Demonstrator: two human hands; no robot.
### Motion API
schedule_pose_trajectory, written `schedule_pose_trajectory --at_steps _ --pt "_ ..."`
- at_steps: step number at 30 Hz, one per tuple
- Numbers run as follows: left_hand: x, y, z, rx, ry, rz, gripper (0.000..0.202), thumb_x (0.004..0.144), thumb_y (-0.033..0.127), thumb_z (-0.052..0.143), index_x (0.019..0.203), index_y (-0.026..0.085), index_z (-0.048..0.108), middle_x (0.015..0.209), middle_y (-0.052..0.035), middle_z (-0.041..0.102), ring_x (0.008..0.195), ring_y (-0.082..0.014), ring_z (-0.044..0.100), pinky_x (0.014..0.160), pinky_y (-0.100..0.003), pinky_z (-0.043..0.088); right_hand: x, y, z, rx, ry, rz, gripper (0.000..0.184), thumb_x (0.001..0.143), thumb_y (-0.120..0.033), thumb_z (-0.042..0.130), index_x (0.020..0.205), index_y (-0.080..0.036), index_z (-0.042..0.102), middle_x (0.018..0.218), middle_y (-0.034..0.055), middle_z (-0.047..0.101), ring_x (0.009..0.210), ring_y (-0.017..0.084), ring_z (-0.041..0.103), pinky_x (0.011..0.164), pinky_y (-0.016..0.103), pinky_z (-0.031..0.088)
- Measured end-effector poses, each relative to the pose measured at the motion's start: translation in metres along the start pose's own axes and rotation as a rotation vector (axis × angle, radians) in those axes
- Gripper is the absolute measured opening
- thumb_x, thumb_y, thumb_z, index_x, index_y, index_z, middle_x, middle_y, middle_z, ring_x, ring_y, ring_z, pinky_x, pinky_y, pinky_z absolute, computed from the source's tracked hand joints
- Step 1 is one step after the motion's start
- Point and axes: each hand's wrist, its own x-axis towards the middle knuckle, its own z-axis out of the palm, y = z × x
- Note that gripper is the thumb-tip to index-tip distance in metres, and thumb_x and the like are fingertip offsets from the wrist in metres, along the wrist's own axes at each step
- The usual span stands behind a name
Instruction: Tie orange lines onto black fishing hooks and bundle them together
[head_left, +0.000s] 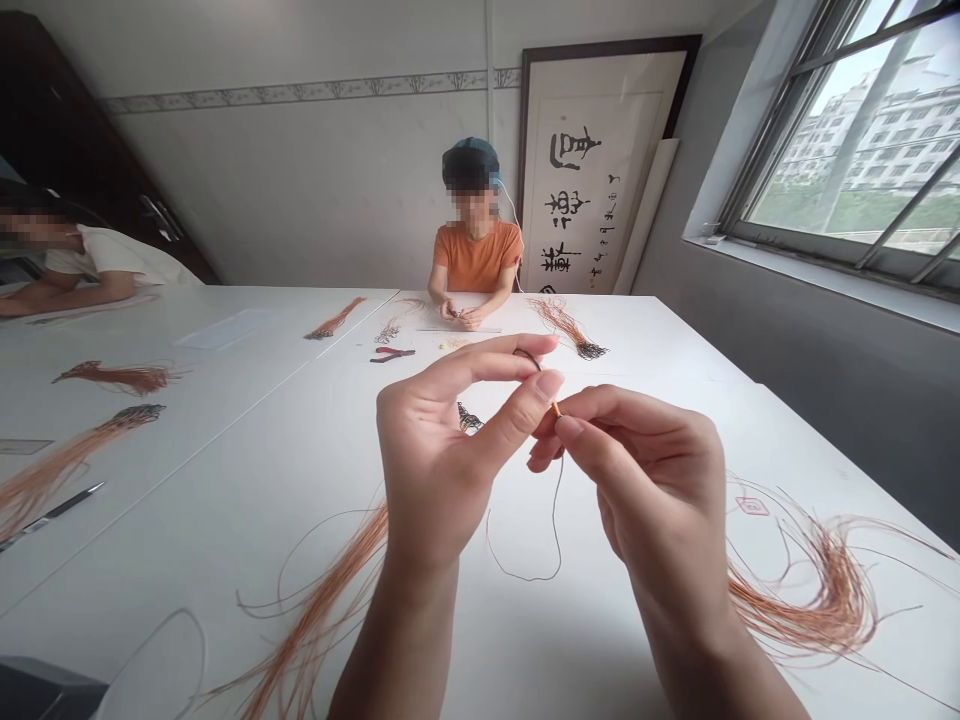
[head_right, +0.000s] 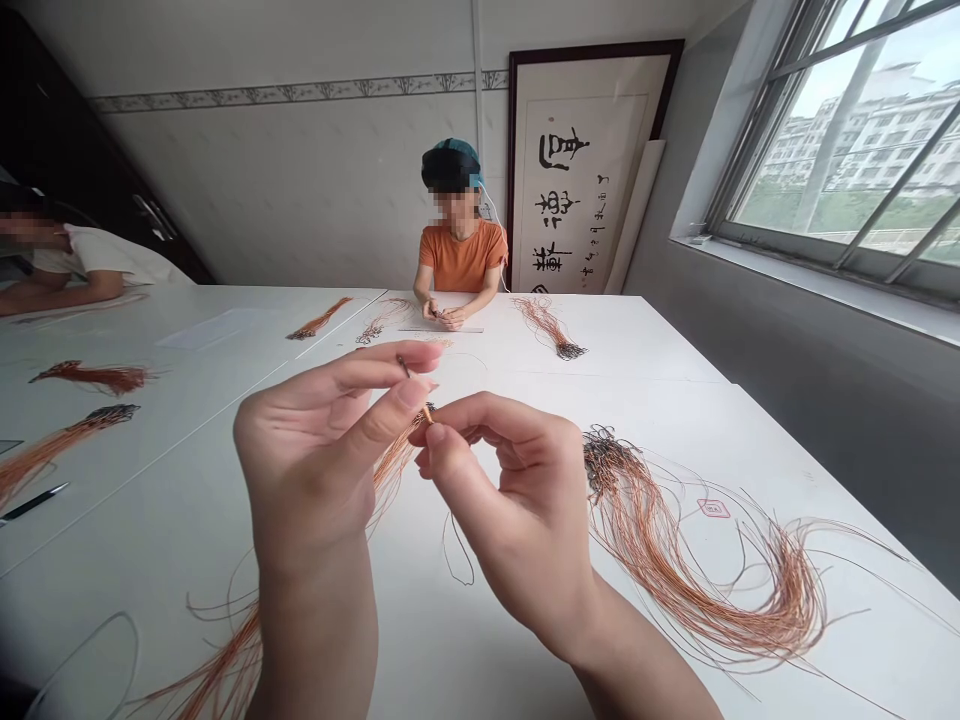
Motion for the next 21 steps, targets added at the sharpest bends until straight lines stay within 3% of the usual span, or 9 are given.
schedule_pose_trajectory --at_steps 12,21 --pt "-0.001 0.0036 0.0021 0.01 -0.004 0.067 0.017 0.088 0.014 0.083 0.086 0.031 0.082 0.102 0.0042 0.083 0.101 -0.016 0.079 0.091 -0.032 0.066 0.0021 0.0029 -0.0001 -0.012 0.004 -0.006 0.024 0.094 -0.008 0.067 0.077 -0.021 0.078 0.069 -0.0036 0.072 0.066 0.01 0.064 0.068 0.022 0.053" --pt "-0.0019 0.0037 0.0016 0.031 -0.006 0.072 0.017 0.088 0.016 0.083 0.085 0.033 0.081 0.101 0.0039 0.083 0.1 -0.0176 0.078 0.091 -0.036 0.066 0.0005 0.0012 0.0009 -0.041 0.018 -0.019 0.023 0.094 -0.008 0.068 0.077 -0.021 0.078 0.068 -0.0031 0.072 0.065 0.011 0.064 0.066 0.022 0.053"
